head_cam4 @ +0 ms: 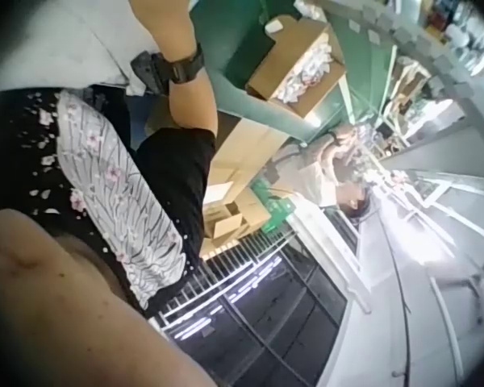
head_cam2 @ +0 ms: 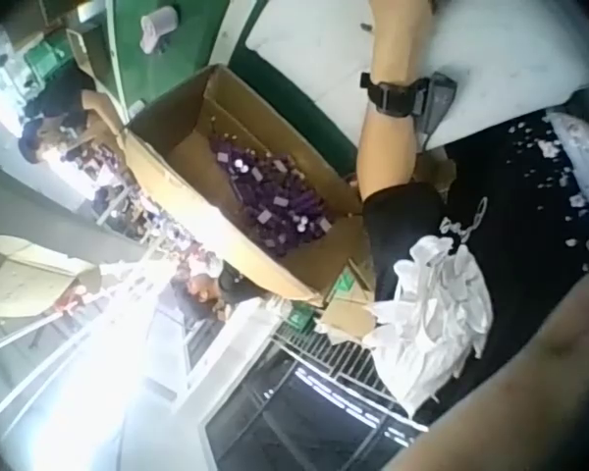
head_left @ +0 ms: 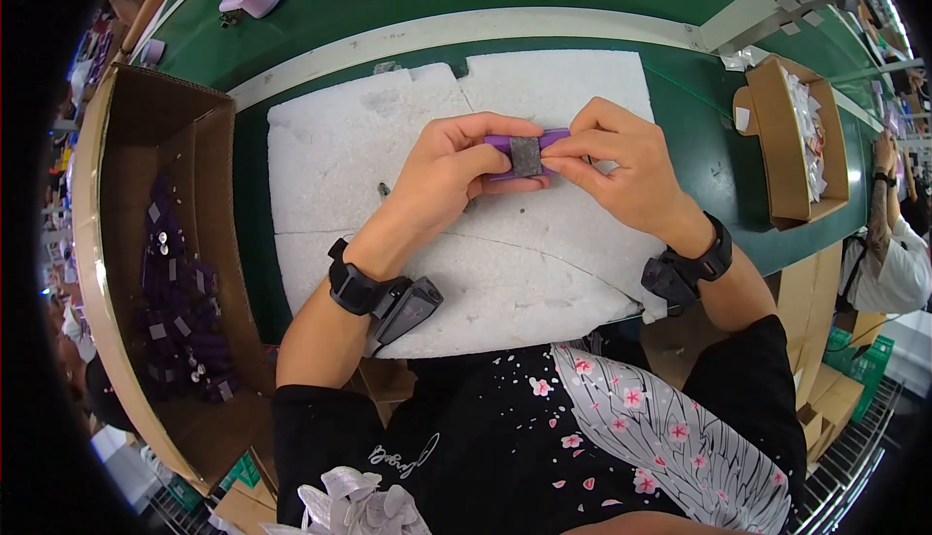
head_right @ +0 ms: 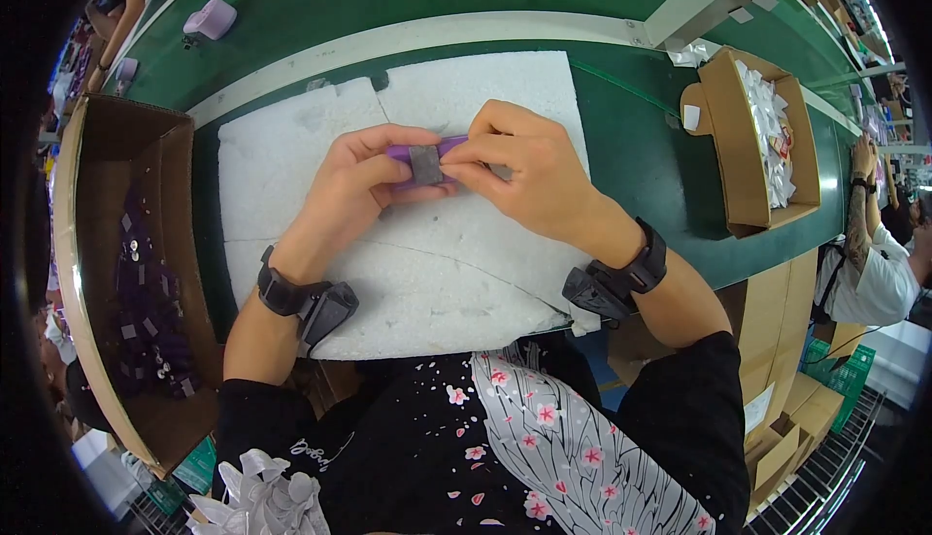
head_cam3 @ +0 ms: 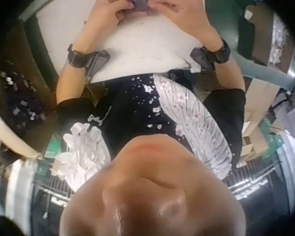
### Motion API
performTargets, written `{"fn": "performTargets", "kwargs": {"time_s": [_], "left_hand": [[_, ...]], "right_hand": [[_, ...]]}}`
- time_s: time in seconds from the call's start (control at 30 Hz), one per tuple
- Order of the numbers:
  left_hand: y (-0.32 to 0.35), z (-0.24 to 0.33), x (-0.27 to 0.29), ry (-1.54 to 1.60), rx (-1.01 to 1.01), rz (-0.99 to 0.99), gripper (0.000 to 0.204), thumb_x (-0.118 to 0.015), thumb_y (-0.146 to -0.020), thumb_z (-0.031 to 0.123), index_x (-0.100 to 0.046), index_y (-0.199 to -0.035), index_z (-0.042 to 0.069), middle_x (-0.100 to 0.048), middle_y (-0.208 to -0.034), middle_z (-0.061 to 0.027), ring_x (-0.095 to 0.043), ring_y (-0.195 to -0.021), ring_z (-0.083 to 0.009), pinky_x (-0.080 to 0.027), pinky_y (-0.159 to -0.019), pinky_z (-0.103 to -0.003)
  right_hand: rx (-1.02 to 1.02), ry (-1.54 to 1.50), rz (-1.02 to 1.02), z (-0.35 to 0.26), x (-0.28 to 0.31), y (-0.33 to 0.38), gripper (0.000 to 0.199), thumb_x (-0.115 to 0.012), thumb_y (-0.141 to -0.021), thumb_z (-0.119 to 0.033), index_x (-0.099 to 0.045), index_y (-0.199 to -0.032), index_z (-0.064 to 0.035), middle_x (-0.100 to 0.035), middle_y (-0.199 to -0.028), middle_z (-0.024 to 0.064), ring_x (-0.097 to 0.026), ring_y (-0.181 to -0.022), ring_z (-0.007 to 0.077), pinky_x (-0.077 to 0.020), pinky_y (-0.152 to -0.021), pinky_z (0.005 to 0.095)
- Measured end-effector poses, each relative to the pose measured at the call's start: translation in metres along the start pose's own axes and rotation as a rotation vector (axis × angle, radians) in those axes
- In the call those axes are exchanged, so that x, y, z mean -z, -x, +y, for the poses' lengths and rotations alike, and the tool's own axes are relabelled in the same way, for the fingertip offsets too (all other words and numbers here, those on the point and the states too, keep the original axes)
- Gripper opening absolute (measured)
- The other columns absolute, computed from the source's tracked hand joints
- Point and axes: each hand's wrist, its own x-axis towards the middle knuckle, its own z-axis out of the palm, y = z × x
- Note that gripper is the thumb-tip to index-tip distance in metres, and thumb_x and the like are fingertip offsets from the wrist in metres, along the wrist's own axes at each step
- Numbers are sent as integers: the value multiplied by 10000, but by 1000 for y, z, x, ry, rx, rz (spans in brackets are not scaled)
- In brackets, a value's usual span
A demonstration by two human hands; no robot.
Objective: The person assembles a handheld fan by connecting a battery pack to a circuit board and nestling the components into the handle. After setting it aside, they pick up a new battery pack, apply a foam strip, and repeat the assembly process.
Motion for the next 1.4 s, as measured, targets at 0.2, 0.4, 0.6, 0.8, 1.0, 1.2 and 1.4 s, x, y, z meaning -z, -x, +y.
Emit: {"fn": "performTargets", "kwargs": {"time_s": [0.2,0.4,0.6,0.8,1.0,1.2,1.4], "left_hand": [[1,2,1,69,-28,17,348,-403,-809,-81,-584,-1106,-91,-602,-1117,-224,-650,-977,-319,-575,-854,-346],[1,4,0,76,-60,63,361,-394,-803,-87,-580,-1112,-97,-589,-1140,-233,-642,-997,-329,-567,-877,-362],[1,4,0,76,-66,51,360,-393,-804,-90,-578,-1112,-102,-587,-1144,-233,-636,-1014,-331,-564,-884,-364],[1,3,0,67,-73,27,356,-398,-810,-86,-574,-1119,-102,-587,-1145,-233,-632,-1025,-329,-563,-887,-366],[1,3,-1,63,-53,27,355,-402,-816,-79,-570,-1129,-99,-588,-1148,-231,-631,-1027,-327,-563,-886,-369],[1,2,0,143,-13,3,352,-410,-822,-73,-566,-1136,-99,-587,-1150,-230,-634,-1018,-328,-566,-879,-366],[0,1,-1,159,-1,2,363,-403,-817,-76,-564,-1142,-99,-587,-1148,-231,-636,-1011,-332,-568,-874,-361]], "right_hand": [[-57,-90,42,-2,8,-4,189,-702,-750,15,-677,-935,-8,-609,-794,63,-559,-659,126,-444,-578,238],[-146,-156,100,-2,8,-5,152,-673,-771,27,-670,-922,14,-634,-833,81,-575,-682,130,-454,-628,238],[-136,-120,88,-1,8,-4,118,-680,-770,29,-682,-887,11,-654,-840,91,-594,-698,143,-460,-637,239],[-127,-139,93,2,4,-1,106,-690,-761,32,-689,-864,5,-657,-810,90,-609,-705,148,-465,-630,240],[-103,-91,172,-1,3,-1,100,-697,-745,49,-685,-837,10,-658,-806,86,-610,-697,139,-468,-620,229],[-99,-85,176,-1,2,0,91,-702,-739,55,-679,-817,13,-663,-817,85,-611,-689,132,-470,-614,220],[-113,-101,171,-3,0,2,89,-713,-730,54,-681,-800,10,-668,-803,85,-612,-681,141,-472,-606,232]]}}
